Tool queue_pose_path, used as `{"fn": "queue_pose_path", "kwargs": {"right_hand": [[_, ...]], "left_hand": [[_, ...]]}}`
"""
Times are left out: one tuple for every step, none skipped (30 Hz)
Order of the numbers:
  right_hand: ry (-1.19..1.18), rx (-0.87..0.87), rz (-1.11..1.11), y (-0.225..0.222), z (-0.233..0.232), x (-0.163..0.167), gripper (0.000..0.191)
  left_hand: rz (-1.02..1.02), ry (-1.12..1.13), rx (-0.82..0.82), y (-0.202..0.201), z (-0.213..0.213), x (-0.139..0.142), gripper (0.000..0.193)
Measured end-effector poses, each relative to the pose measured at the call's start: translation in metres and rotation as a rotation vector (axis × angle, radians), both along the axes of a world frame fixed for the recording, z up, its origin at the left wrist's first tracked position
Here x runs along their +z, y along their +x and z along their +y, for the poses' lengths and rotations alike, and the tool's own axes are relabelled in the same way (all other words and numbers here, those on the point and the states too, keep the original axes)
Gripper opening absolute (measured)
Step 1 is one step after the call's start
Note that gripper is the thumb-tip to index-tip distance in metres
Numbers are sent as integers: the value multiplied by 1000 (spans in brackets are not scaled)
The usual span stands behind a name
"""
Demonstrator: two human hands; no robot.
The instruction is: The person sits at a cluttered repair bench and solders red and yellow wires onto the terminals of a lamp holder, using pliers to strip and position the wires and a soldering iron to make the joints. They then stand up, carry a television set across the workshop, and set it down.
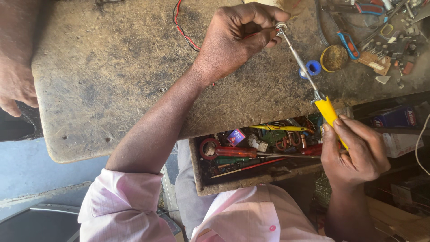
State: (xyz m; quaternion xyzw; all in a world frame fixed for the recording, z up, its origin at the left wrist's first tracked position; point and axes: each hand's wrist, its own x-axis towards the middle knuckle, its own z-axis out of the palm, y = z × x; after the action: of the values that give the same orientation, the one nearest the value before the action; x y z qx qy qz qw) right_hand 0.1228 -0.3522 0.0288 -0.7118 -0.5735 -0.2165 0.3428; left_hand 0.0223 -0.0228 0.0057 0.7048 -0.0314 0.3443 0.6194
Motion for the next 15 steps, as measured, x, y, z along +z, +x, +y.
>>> {"fn": "queue_pose_path", "kwargs": {"right_hand": [[0, 2, -2, 0, 0, 0, 24], [1, 4, -5, 0, 0, 0, 24], [3, 3, -2, 0, 0, 0, 24], [5, 3, 2, 0, 1, -1, 24], [5, 3, 6, 0, 1, -1, 24], [8, 0, 6, 0, 1, -2, 24], [12, -4, 5, 1, 1, -2, 24], [15, -7, 5, 1, 1, -3, 25], [17, -4, 4, 2, 1, -4, 24], [18, 0, 3, 2, 1, -5, 24], [19, 3, 3, 3, 0, -6, 24], [22, 3, 6, 4, 0, -7, 24], [26, 3, 8, 4, 0, -8, 23], [30, 3, 11, 4, -1, -8, 23], [25, -8, 13, 4, -2, -9, 23]], "left_hand": [[0, -2, 0, 0, 0, 0, 5], [-1, -2, 0, 0, 0, 0, 5], [-2, -2, 0, 0, 0, 0, 6], [0, -11, -2, 0, 0, 0, 6], [1, -20, -5, 0, 0, 0, 5], [3, -29, -7, 0, 0, 0, 5], [-4, -22, -9, 0, -1, 0, 5], [-10, -15, -11, 1, -1, 0, 5], [-16, -9, -12, 1, -1, 0, 5], [-13, -12, -10, 1, -1, -1, 5], [-9, -15, -9, 1, -1, -1, 5], [-6, -18, -8, 1, -1, -1, 5], [-6, -19, -10, 1, -1, -1, 6], [-6, -19, -10, 1, -1, 0, 6], [-6, -20, -12, 1, -1, 0, 6]]}}
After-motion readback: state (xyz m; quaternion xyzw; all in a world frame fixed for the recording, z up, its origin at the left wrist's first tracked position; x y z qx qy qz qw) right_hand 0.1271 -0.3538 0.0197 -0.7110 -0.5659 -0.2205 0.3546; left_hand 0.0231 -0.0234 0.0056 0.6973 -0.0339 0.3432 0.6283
